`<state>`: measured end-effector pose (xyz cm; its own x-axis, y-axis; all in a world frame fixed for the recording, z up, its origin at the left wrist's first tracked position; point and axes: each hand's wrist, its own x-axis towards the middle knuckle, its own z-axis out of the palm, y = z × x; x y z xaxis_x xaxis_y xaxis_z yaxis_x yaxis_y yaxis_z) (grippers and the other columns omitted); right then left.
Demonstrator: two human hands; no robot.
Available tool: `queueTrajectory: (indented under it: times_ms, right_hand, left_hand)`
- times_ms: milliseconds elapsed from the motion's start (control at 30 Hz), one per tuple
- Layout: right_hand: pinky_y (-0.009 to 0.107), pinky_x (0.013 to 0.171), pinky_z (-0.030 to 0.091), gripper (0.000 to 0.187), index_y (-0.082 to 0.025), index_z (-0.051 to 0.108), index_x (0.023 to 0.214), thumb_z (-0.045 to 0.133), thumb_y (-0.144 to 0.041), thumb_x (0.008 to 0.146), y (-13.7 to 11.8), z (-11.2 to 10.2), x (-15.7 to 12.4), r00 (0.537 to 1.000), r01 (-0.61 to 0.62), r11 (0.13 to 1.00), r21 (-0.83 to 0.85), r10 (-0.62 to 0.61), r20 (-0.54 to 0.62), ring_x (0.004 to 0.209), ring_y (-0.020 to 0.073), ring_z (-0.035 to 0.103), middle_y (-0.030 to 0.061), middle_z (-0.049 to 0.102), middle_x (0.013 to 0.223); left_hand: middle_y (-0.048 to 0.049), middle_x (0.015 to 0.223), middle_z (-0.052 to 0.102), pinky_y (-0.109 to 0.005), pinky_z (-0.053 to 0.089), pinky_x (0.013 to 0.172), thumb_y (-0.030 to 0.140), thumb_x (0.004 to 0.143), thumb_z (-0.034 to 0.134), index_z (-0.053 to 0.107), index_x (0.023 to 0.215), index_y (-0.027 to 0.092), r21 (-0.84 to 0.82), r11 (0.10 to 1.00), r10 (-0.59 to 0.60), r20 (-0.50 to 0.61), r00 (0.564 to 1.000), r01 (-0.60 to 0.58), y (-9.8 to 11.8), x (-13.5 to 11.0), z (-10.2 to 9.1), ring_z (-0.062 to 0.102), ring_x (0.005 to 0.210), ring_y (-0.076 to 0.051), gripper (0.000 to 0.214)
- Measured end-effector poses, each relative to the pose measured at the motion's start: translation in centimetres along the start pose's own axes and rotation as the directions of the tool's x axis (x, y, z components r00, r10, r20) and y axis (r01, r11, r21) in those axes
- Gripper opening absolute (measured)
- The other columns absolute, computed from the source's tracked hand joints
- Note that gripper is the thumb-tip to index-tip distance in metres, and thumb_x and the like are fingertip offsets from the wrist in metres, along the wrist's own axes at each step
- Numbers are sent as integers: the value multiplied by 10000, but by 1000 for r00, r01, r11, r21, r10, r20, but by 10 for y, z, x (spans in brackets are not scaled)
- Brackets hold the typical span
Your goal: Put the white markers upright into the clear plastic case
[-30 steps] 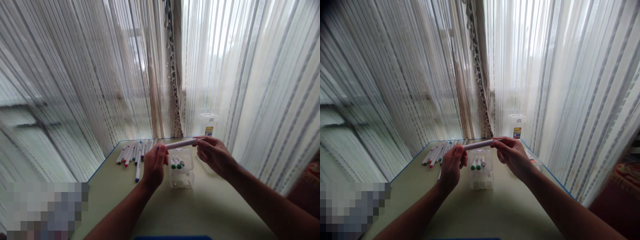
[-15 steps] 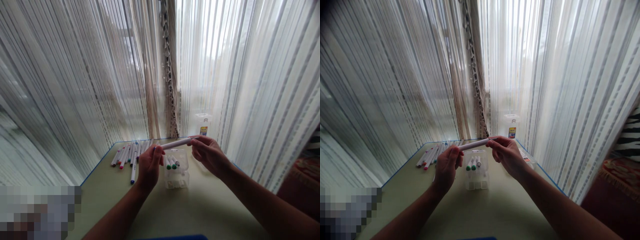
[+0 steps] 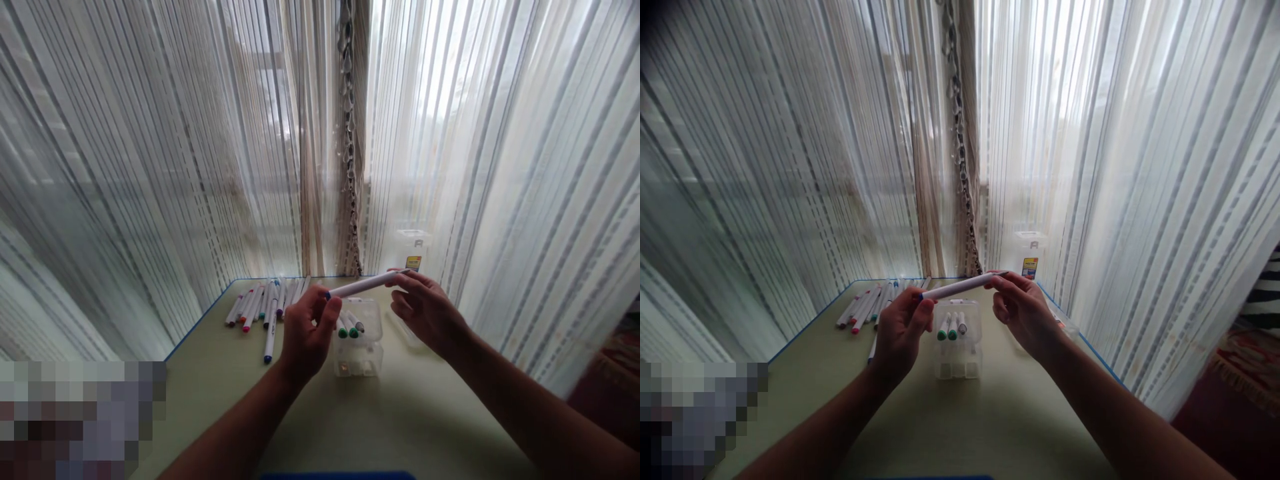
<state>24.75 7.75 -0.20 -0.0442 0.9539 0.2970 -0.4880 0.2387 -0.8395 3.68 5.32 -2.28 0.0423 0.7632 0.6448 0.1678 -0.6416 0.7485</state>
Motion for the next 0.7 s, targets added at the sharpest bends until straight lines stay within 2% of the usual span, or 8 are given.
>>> queueTrajectory:
  times_ms: [233,433,700]
  right_hand:
    - [221,364,235,230,-198,770,835,878,-328,679,-1,2,1,1000,11,999,-38,-11,8,404,35,356,-11,647,697]
    - [206,371,251,295,-190,696,716,909,-384,653,-1,2,0,1000,24,999,-27,-24,9,390,33,374,-11,646,658]
    - [224,371,247,276,-212,773,842,892,-367,647,-3,4,-3,999,-4,1000,1,4,34,402,42,345,-18,652,682]
  left_hand:
    - [36,550,522,-229,341,499,493,972,530,592,787,185,-4,1000,12,-20,1000,-12,5,1,0,454,491,-111,364]
    - [18,520,525,-243,351,509,498,977,506,616,680,179,30,999,18,-12,1000,-18,6,3,-1,464,486,-122,450]
    - [13,460,481,-259,305,486,553,993,447,547,546,194,29,999,16,-9,1000,-15,3,1,0,394,441,-116,582]
